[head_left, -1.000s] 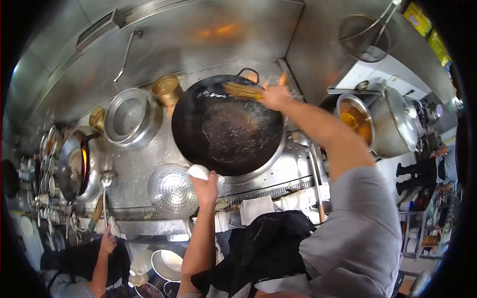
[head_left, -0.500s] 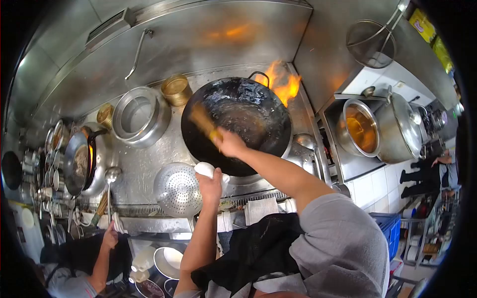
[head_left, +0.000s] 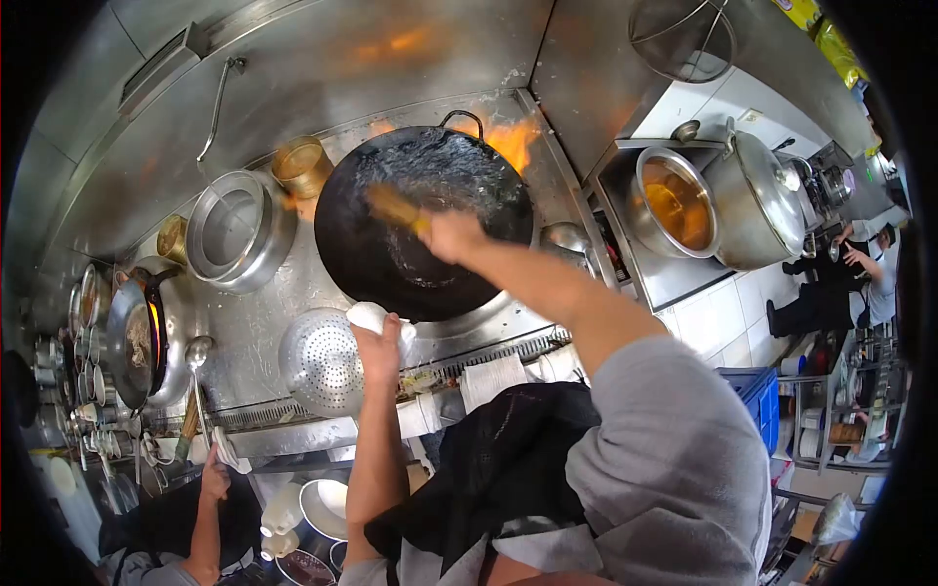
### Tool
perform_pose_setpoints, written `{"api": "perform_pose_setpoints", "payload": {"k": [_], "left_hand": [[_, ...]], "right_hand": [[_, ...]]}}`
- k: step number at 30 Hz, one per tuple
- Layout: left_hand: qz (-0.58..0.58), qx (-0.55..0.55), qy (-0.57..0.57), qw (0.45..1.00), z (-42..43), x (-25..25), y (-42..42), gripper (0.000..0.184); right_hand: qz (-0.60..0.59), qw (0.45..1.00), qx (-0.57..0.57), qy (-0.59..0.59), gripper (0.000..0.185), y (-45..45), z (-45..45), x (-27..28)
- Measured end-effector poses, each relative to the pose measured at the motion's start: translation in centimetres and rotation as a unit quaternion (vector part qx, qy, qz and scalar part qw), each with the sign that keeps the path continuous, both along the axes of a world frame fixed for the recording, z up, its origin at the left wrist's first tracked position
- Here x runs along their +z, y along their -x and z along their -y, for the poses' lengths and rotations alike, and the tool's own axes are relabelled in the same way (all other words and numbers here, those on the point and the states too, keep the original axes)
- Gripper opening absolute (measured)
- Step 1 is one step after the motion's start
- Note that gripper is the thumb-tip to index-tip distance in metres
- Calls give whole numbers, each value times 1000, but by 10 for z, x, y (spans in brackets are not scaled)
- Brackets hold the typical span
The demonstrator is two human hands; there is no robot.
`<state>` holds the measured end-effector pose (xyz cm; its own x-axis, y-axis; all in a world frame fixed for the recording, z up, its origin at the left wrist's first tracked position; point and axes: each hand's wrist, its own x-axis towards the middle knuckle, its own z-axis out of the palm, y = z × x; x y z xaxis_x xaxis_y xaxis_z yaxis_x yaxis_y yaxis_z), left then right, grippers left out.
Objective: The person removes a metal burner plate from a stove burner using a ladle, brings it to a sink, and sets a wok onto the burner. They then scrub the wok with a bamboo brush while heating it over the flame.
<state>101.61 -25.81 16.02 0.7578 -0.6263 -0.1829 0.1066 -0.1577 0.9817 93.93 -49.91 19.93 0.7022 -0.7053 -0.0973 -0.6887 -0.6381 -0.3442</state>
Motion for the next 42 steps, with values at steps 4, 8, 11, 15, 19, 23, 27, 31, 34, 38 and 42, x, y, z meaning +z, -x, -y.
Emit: {"api": "perform_pose_setpoints", "payload": {"k": [4,8,11,15,19,23,27,31,34,38,42], "left_hand": [[77,32,-12,996,0,-1,9,57],[29,29,-51,998,4,2,3,58],[20,9,-56,998,3,-4,-6,59],[10,-17,-35,999,-5,9,-4,54],[-32,-3,31,999,-10,5,-1,48],[-43,54,51,996,9,-6,5,51],[46,111,-32,992,16,-3,4,54],[-65,48,-1,997,11,14,1,56],[-49,41,3,998,9,5,-1,58],[4,45,-18,999,10,-6,-3,60],[-2,25,-21,999,11,8,-5,57]], "right_hand": [[-123,989,71,-49,46,59,-38,30],[-336,924,177,51,48,129,53,83],[-223,959,61,163,46,63,132,75],[-31,998,-51,10,51,-45,35,-29],[28,989,-10,-142,54,-21,-48,-8],[-155,964,143,-159,48,74,-53,64],[-295,943,154,7,43,101,23,85],[-127,992,-1,14,45,10,48,7],[-35,998,-45,-8,48,-10,-14,-25],[-95,994,36,-35,44,51,-40,27],[-229,963,129,63,42,83,7,58]]}}
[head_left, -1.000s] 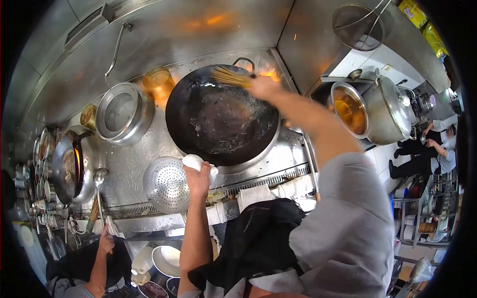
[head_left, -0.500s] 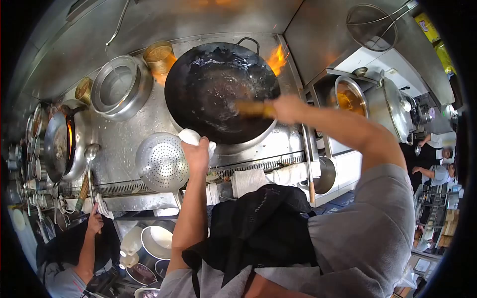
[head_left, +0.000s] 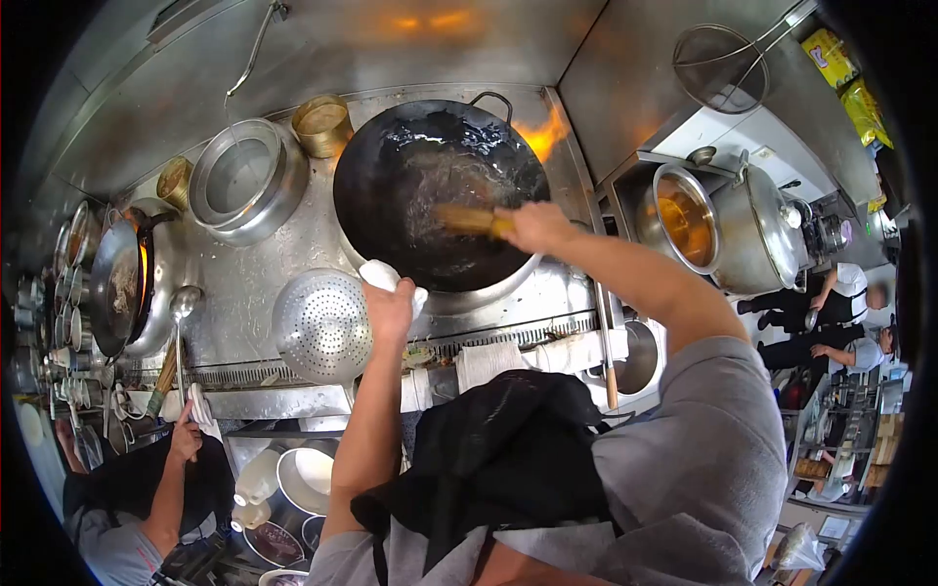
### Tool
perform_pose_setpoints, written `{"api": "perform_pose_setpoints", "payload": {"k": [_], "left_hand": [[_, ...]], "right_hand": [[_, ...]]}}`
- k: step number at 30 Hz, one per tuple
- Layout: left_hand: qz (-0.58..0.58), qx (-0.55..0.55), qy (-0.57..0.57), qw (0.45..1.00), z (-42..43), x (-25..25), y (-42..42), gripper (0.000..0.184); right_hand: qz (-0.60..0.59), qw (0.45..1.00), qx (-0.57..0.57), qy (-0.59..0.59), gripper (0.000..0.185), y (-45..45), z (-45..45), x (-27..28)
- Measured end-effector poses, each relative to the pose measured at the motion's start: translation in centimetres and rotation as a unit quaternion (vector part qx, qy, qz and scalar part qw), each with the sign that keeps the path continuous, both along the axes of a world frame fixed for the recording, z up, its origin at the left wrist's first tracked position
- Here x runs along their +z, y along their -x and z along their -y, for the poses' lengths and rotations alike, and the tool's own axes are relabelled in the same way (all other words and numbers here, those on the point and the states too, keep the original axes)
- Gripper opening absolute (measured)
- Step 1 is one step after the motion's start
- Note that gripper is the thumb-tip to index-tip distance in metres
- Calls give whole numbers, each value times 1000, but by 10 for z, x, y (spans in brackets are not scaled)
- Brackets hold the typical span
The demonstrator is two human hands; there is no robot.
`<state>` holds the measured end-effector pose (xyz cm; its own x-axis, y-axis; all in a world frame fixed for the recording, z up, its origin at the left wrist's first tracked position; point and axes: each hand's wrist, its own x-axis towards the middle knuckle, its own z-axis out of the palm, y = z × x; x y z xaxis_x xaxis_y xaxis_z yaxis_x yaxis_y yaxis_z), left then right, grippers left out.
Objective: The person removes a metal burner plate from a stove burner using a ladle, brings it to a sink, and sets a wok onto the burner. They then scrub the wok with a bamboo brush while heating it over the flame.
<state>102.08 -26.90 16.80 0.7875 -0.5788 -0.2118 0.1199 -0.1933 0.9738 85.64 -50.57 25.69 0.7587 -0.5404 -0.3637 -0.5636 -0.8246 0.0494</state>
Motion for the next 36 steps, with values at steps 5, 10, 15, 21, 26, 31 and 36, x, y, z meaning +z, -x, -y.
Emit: {"api": "perform_pose_setpoints", "payload": {"k": [5,10,15,21,26,31,36], "left_hand": [[-79,-15,14,997,-2,15,2,51],[-25,2,54,998,-2,-11,1,52],[-79,-14,44,996,-2,-10,-2,52],[-102,-50,37,993,-4,-27,-19,35],[-219,-48,-47,973,2,-5,-29,29],[-164,-65,-17,984,-4,-19,-29,29],[-79,-60,4,995,-32,20,-23,33]], "right_hand": [[170,965,-192,-57,40,-81,-11,-53],[129,972,-122,-154,45,-37,-60,-46],[-94,994,-13,-44,37,59,28,53],[72,992,-99,36,37,-99,78,-24],[224,940,-169,-195,44,-76,-50,-52],[186,962,-97,-172,52,27,-36,-11],[383,891,-193,-147,54,182,-45,-4]]}}
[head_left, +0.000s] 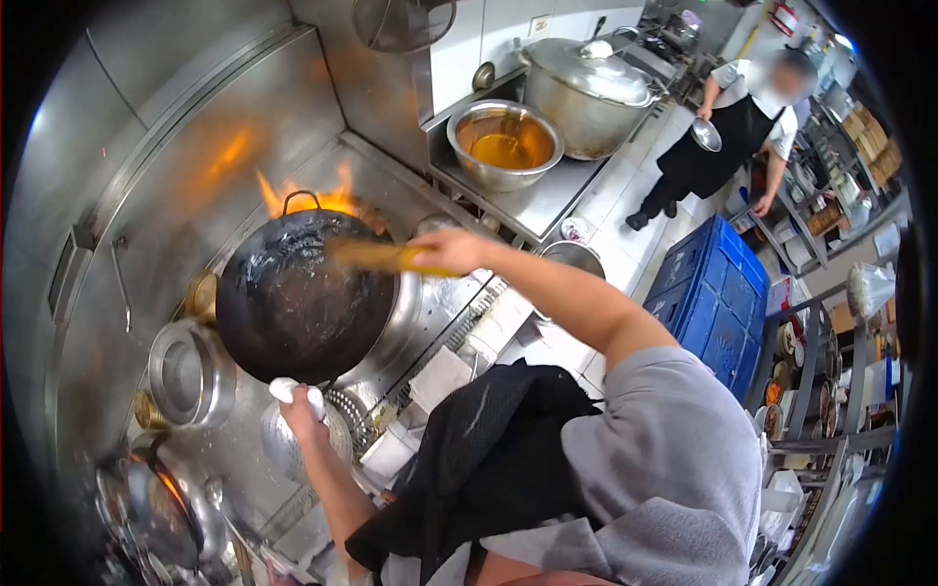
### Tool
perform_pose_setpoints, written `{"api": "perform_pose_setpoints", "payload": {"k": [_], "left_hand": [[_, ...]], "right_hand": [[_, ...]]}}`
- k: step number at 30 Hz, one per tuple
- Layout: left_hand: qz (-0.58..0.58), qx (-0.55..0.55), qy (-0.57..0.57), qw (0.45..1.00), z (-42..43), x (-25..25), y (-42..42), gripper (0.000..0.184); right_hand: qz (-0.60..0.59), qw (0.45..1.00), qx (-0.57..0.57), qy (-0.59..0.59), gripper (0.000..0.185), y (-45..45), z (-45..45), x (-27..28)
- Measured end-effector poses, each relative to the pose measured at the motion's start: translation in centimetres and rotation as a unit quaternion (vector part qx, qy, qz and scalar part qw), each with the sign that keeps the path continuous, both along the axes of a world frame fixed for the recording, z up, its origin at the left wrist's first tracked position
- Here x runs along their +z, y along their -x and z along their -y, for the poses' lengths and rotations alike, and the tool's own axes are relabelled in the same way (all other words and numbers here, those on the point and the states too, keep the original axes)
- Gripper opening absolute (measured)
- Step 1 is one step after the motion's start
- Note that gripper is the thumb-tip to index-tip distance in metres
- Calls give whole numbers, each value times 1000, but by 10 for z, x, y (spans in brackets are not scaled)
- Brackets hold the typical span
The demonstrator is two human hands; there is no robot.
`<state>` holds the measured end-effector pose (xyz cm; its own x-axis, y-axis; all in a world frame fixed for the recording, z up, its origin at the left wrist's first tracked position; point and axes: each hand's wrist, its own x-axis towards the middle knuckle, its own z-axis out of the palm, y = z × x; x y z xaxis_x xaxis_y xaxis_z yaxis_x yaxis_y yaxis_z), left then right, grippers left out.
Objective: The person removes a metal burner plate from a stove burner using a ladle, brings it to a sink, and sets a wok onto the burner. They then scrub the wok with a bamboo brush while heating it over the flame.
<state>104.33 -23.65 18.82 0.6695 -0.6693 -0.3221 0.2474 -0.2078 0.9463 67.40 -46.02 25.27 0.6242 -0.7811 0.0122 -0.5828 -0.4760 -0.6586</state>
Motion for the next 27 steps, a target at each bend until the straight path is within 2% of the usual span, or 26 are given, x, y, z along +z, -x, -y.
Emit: {"api": "perform_pose_setpoints", "payload": {"k": [1,2,3,4,5,6,7,8,11,13,16,18,19,20,22,23,25,27], "left_hand": [[24,-16,12,1000,-8,-8,-11,35],[38,-3,7,999,-14,-2,-12,36],[62,-5,-21,998,-19,15,-10,36],[97,-9,9,995,-19,16,-12,35],[115,-8,-24,993,-19,33,-7,33],[135,8,-22,991,-16,29,-14,32],[159,10,-44,986,-15,54,1,34],[151,5,-25,988,-13,56,1,35],[180,25,-38,983,-8,86,25,34],[216,36,-63,974,-4,99,39,34],[278,62,-52,957,2,111,60,34],[293,76,-52,952,6,120,78,35],[325,90,-57,940,9,122,84,36],[357,105,-60,926,12,126,90,37],[399,113,-56,908,19,137,105,41],[415,122,-73,898,22,143,114,42],[437,125,-93,886,28,155,126,44],[468,120,-108,869,36,168,139,46]], "right_hand": [[26,992,-60,-107,50,31,-6,6],[71,982,-77,-155,46,59,-11,9],[62,983,-105,-138,46,86,-15,8],[141,971,-123,-148,46,113,-6,-27],[71,959,-199,-187,46,125,-23,1],[83,950,-224,-200,46,143,-20,-19],[82,933,-251,-244,46,151,-26,-17],[78,913,-282,-284,46,161,-33,-14],[146,911,-286,-261,47,190,-31,-71],[144,917,-277,-250,47,197,-30,-90],[129,924,-263,-245,50,202,-23,-104],[147,904,-262,-304,53,194,-21,-84],[101,904,-253,-329,55,190,-15,-69],[97,906,-248,-328,55,185,-1,-85],[262,930,-183,-183,54,169,31,-130],[260,932,-176,-182,54,161,39,-117],[249,892,-184,-330,52,132,44,-74],[253,879,-181,-360,47,98,62,-64]]}}
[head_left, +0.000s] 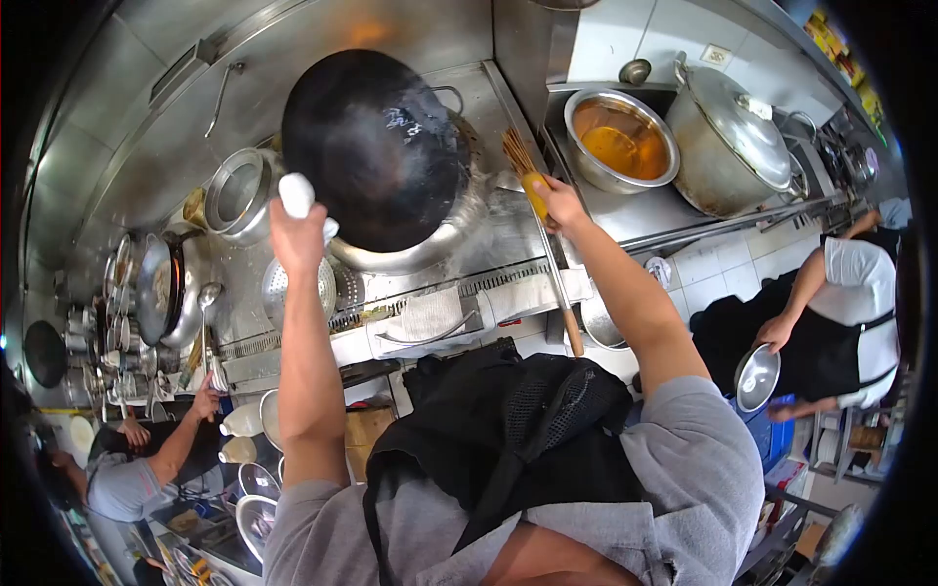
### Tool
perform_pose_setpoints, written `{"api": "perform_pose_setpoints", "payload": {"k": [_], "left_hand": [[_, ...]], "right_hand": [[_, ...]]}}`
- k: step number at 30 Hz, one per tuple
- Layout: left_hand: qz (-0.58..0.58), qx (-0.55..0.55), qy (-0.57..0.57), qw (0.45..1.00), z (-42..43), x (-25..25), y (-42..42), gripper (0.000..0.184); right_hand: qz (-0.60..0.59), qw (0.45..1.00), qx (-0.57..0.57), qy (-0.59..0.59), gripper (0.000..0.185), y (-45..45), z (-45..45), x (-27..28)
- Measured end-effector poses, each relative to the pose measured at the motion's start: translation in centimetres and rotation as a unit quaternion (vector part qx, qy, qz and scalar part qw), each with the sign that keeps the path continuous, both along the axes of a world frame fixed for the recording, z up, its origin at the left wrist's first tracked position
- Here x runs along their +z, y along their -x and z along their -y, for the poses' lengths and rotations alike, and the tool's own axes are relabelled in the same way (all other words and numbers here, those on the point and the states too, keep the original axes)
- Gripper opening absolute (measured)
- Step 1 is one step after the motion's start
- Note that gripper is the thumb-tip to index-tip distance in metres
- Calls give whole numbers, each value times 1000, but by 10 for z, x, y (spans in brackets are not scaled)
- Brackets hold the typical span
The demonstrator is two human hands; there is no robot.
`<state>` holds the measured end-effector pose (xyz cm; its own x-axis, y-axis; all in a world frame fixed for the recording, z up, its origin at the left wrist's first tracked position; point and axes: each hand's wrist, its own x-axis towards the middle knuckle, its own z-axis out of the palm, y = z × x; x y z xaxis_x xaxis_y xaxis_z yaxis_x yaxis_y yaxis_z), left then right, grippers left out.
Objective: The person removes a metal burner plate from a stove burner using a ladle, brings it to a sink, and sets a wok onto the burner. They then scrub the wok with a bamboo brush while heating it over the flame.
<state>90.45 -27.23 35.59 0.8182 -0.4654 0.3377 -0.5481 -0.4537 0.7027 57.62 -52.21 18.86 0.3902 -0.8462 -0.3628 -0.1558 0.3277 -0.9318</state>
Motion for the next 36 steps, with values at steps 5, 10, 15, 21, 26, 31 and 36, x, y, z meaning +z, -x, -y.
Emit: {"api": "perform_pose_setpoints", "payload": {"k": [5,10,15,21,26,31,36], "left_hand": [[41,-74,-13,996,13,18,34,53],[167,-216,63,960,10,0,80,56],[155,-324,77,930,-18,-20,99,55],[109,-349,100,925,-39,-25,43,57],[-142,-162,37,976,-56,-31,-70,59],[-224,-63,48,971,-49,-128,-151,56],[-350,-17,64,934,-15,-179,-57,54]], "right_hand": [[-16,998,28,-59,36,-80,17,10],[29,987,-83,-138,39,-113,-4,-33],[364,879,261,-167,58,-77,16,-90],[107,939,252,208,37,-93,-8,-66],[-3,997,-36,-68,40,-129,-38,32],[-10,996,1,84,47,-166,-15,124],[168,965,-73,190,53,-243,42,183]]}}
